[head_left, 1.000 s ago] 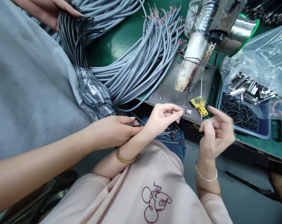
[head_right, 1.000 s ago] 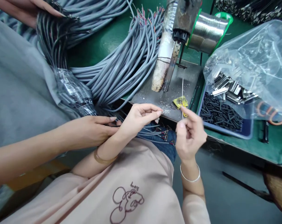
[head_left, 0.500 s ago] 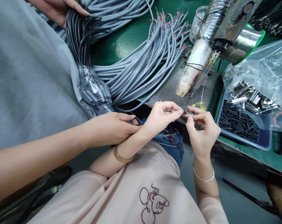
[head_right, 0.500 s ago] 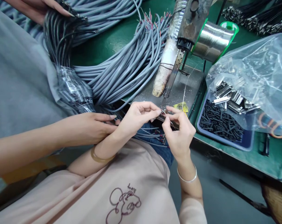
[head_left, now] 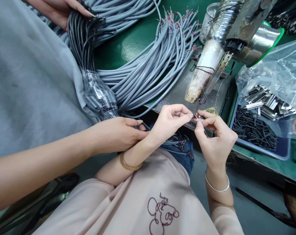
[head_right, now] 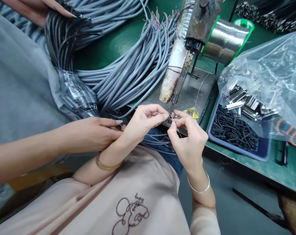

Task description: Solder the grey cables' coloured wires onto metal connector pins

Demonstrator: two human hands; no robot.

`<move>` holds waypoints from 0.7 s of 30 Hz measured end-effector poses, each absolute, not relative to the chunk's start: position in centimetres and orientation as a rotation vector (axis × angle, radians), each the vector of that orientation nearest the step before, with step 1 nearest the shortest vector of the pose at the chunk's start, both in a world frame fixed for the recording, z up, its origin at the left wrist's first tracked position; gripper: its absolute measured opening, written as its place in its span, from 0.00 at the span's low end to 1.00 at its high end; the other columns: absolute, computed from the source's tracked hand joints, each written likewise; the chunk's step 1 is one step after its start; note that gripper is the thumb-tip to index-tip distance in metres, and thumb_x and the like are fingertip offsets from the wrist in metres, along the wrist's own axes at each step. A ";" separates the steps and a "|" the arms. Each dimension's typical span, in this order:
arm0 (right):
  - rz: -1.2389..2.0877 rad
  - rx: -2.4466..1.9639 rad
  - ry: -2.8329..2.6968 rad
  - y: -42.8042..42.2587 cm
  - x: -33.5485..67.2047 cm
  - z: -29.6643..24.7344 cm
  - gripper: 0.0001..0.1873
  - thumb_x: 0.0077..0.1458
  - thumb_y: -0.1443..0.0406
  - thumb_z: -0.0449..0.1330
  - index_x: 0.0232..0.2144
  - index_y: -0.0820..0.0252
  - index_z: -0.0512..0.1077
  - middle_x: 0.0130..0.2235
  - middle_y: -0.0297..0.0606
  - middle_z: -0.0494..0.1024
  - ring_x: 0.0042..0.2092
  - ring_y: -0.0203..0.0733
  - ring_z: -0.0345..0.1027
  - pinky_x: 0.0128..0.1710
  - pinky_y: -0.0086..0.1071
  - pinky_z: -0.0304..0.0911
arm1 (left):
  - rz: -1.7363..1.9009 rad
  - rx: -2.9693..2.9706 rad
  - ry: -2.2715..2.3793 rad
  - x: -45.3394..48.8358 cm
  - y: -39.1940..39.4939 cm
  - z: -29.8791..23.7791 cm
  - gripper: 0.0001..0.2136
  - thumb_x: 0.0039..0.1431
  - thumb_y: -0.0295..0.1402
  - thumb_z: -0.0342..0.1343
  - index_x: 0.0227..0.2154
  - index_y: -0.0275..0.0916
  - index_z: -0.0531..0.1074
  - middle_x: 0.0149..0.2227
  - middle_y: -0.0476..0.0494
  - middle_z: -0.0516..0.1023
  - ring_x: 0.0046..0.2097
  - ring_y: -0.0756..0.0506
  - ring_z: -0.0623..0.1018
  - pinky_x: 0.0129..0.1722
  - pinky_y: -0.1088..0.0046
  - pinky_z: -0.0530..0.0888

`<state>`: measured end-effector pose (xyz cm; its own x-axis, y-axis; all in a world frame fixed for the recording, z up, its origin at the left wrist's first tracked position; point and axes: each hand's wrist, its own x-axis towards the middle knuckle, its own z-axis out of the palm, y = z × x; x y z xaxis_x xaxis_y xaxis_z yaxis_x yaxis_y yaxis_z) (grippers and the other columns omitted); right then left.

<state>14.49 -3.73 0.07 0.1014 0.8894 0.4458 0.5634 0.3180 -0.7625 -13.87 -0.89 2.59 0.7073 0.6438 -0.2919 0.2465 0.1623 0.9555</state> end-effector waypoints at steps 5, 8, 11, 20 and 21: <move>0.365 -1.341 -1.610 -3.8 14.5 0.5 0.07 0.55 0.71 0.63 0.29 0.56 0.69 0.39 0.34 0.83 0.41 0.43 0.81 0.43 0.36 0.77 | 0.195 1.333 0.817 -14.2 -0.8 2.4 0.24 0.69 0.49 0.34 0.35 0.46 0.74 0.41 0.60 0.82 0.47 0.50 0.84 0.31 0.76 0.81; 0.310 -1.339 -1.635 -3.8 14.4 0.7 0.06 0.55 0.71 0.63 0.29 0.56 0.71 0.39 0.34 0.83 0.43 0.43 0.81 0.43 0.35 0.77 | 0.187 1.274 0.864 -14.5 -0.9 2.1 0.22 0.69 0.50 0.36 0.35 0.47 0.73 0.42 0.61 0.83 0.51 0.49 0.83 0.35 0.72 0.84; 0.262 -1.337 -1.663 -3.8 14.4 0.7 0.05 0.55 0.71 0.63 0.30 0.55 0.72 0.39 0.33 0.83 0.44 0.43 0.81 0.43 0.35 0.77 | 0.291 1.275 0.896 -14.6 -0.9 2.1 0.18 0.71 0.47 0.41 0.36 0.46 0.74 0.42 0.57 0.84 0.52 0.47 0.83 0.38 0.66 0.84; 0.215 -1.349 -1.709 -3.8 14.5 0.8 0.05 0.56 0.70 0.63 0.31 0.55 0.72 0.41 0.34 0.83 0.45 0.43 0.81 0.43 0.36 0.78 | 0.289 1.511 0.810 -14.4 -0.7 2.4 0.28 0.71 0.51 0.35 0.33 0.45 0.78 0.41 0.51 0.85 0.44 0.45 0.85 0.28 0.69 0.77; 0.216 -1.348 -1.711 -3.8 14.5 0.8 0.05 0.56 0.70 0.63 0.31 0.55 0.72 0.40 0.34 0.83 0.45 0.43 0.81 0.43 0.35 0.78 | 0.294 1.546 0.807 -14.2 -0.7 2.4 0.26 0.70 0.51 0.36 0.33 0.45 0.77 0.41 0.51 0.84 0.44 0.45 0.85 0.27 0.69 0.77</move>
